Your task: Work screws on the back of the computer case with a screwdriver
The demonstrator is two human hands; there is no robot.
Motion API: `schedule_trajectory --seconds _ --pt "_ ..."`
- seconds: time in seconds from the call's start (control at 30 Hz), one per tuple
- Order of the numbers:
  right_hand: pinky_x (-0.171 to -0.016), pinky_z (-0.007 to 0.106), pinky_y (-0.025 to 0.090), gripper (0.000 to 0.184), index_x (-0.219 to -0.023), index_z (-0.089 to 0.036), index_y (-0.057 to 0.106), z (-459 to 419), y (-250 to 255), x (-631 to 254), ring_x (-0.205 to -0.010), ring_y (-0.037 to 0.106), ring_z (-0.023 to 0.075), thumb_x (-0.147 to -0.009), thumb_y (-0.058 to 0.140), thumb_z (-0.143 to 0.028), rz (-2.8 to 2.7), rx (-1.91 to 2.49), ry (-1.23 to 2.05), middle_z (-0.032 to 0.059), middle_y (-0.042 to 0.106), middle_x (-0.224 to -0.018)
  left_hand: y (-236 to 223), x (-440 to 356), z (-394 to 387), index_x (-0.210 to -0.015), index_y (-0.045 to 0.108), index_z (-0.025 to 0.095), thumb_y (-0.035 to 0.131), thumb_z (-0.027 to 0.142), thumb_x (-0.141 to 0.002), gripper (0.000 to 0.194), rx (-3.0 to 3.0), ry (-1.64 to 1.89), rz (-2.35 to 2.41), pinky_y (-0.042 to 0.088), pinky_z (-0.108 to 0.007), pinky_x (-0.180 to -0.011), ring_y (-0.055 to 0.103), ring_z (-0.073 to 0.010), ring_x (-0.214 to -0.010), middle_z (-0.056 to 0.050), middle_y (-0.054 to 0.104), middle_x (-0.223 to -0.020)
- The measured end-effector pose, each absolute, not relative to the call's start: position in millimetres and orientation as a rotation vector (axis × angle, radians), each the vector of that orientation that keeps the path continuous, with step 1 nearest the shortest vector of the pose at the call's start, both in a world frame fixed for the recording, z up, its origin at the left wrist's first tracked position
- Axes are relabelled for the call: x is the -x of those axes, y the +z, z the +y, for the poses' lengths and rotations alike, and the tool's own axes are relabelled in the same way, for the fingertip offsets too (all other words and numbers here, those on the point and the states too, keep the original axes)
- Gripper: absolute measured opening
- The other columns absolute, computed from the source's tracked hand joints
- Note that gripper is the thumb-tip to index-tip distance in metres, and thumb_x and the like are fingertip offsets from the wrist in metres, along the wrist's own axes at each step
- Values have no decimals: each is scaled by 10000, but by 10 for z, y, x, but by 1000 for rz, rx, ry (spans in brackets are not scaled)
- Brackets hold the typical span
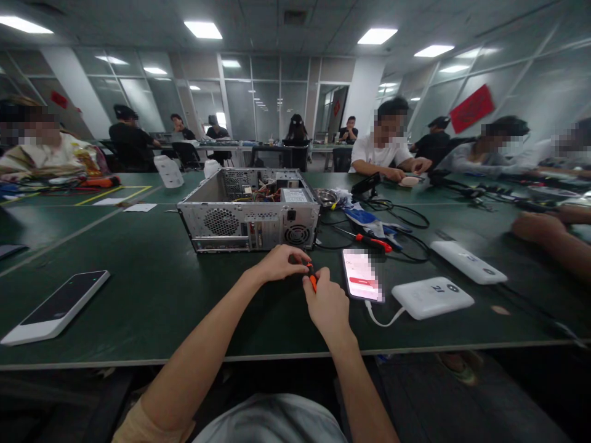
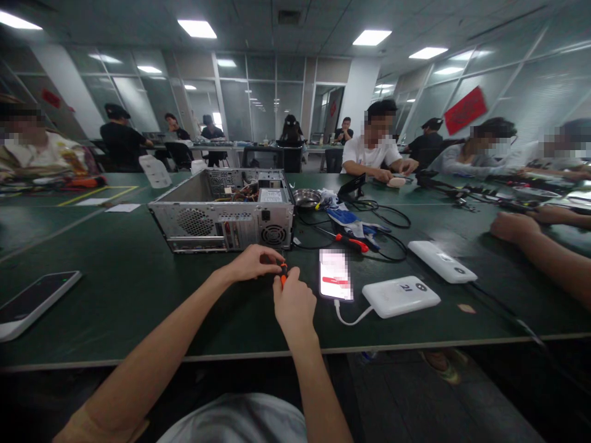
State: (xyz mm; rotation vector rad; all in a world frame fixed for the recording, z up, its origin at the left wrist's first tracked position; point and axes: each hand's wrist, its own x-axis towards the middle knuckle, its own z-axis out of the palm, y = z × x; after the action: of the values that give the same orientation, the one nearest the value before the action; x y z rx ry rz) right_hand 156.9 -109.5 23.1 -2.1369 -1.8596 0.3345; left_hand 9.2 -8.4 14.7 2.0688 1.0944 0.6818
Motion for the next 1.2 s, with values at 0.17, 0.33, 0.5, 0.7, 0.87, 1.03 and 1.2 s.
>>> schedule_trajectory --seconds 0.17,0.33,0.5,0.7,0.87,1.03,1.2 --pt "-721 317 435 230 -1111 -190 485 -1104 248 -1567 -944 723 301 -1040 399 -391 -1868 2132 356 129 729 -998 141 -77 -22 -1034 794 267 702 227 -848 212 -2300 774 1273 462 -222 -693 642 -163 -801 -23 757 -964" --pt "-715 317 430 222 -1105 -191 476 -1108 277 -1559 -940 722 299 -1043 396 -389 -1873 2137 375 125 727 -1007 76 -18 19 -1171 742 270 737 325 -839 336 -2370 782 1323 434 -245 -676 618 -158 -772 -25 737 -1045" --pt "-722 328 436 215 -1113 -190 467 -1089 237 -1562 -932 721 303 -1043 391 -378 -1877 2121 368 123 727 -1005 120 -82 -60 -1246 716 277 737 290 -828 419 -2445 672 1239 418 -252 -676 601 -157 -787 -29 681 -1037" --pt "-734 338 451 232 -1162 -189 458 -1066 210 -1574 -944 722 310 -1040 390 -374 -1851 2088 379 135 721 -1010 187 -217 -163 -1180 767 306 647 163 -861 370 -2569 539 1170 462 -260 -752 629 -164 -899 -34 643 -1141" --pt "-757 360 472 247 -1200 -163 443 -1067 235 -1550 -971 726 326 -1044 360 -336 -1871 2131 393 164 724 -1023 188 -244 -179 -1173 764 353 635 160 -890 366 -2753 501 1166 495 -264 -797 647 -157 -959 3 662 -1135" --pt "-756 362 478 277 -1255 -144 414 -1056 202 -1520 -964 733 322 -1040 352 -306 -1899 2108 333 175 729 -1028 184 -249 -194 -1172 757 368 615 179 -920 345 -2907 445 1201 496 -241 -747 661 -147 -937 12 684 -1119" --pt "-738 342 465 228 -1212 -170 428 -1063 212 -1517 -957 732 308 -1027 393 -298 -1853 2078 385 157 730 -1028 94 -186 -175 -1179 717 270 577 201 -950 277 -3204 434 1053 485 -228 -679 646 -168 -977 -43 672 -1113"
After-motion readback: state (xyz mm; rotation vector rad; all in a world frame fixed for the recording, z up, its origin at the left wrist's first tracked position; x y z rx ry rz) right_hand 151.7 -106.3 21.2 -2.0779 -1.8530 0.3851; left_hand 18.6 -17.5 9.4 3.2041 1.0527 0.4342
